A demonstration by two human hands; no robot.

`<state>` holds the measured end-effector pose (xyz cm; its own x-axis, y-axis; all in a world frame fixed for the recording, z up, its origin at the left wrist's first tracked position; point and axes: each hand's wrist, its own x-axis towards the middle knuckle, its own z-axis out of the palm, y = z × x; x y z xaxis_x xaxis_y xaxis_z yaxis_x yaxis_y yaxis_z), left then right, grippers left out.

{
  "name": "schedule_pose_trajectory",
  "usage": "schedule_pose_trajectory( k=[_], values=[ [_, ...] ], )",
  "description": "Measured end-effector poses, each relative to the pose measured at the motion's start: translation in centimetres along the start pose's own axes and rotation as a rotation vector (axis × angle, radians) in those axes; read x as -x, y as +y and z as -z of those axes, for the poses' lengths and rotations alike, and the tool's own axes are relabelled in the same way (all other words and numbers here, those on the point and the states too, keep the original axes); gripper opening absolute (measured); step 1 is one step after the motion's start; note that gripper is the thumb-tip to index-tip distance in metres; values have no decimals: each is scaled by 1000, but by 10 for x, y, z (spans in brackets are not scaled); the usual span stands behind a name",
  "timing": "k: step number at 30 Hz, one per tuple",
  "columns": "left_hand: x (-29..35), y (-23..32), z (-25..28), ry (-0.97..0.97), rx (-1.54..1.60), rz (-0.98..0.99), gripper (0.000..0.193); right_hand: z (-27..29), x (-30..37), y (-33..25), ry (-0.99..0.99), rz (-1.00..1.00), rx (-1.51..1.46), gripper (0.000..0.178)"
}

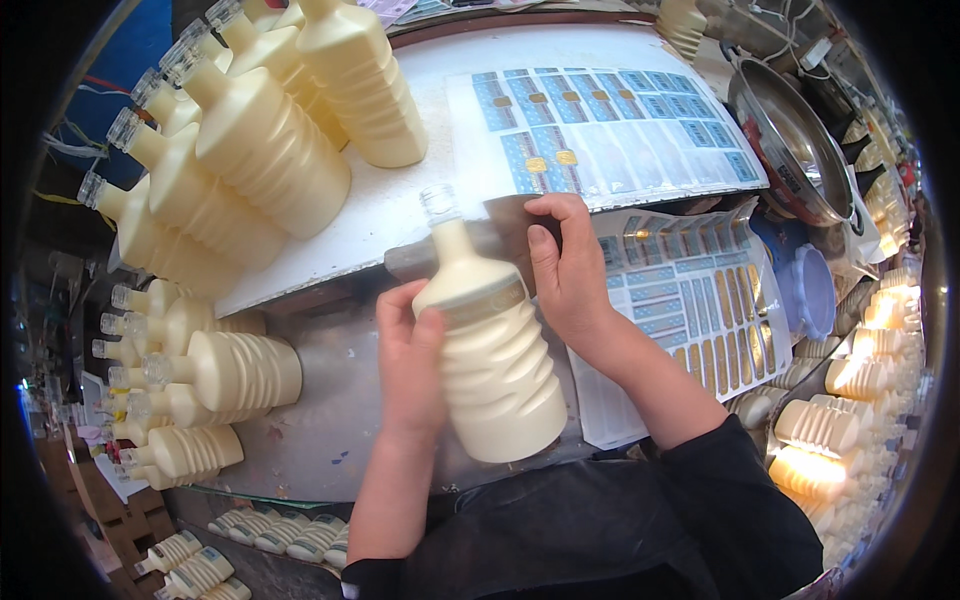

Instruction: The person repeatedly applies rectangular labels to the necks of cream-colored plastic bottles. They peel each label from a sheet, position it on the bottle, and smooth it down with their fingers. Finished bottles are placed on a nearby table.

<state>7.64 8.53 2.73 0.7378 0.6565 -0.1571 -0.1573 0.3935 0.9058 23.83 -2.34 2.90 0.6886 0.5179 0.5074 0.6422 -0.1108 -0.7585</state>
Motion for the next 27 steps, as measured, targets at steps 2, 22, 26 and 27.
schedule_pose_trajectory(
  k=[2, 22, 26, 27],
  values=[
    [0, 0, 3, 16, 62, 41, 34, 3, -3, -3, 2, -21, -21, 25],
    [19, -3, -10, -22, -298, -166, 75, -9, -38, -100, -403, 157, 301, 33],
    [22, -1, -12, 9, -424, -200, 74, -9, -39, -98, -379, 155, 268, 35],
    [22, 1, -13, 12, -450, -208, 74, -11, -37, -98, -369, 183, 253, 35]
  ],
)
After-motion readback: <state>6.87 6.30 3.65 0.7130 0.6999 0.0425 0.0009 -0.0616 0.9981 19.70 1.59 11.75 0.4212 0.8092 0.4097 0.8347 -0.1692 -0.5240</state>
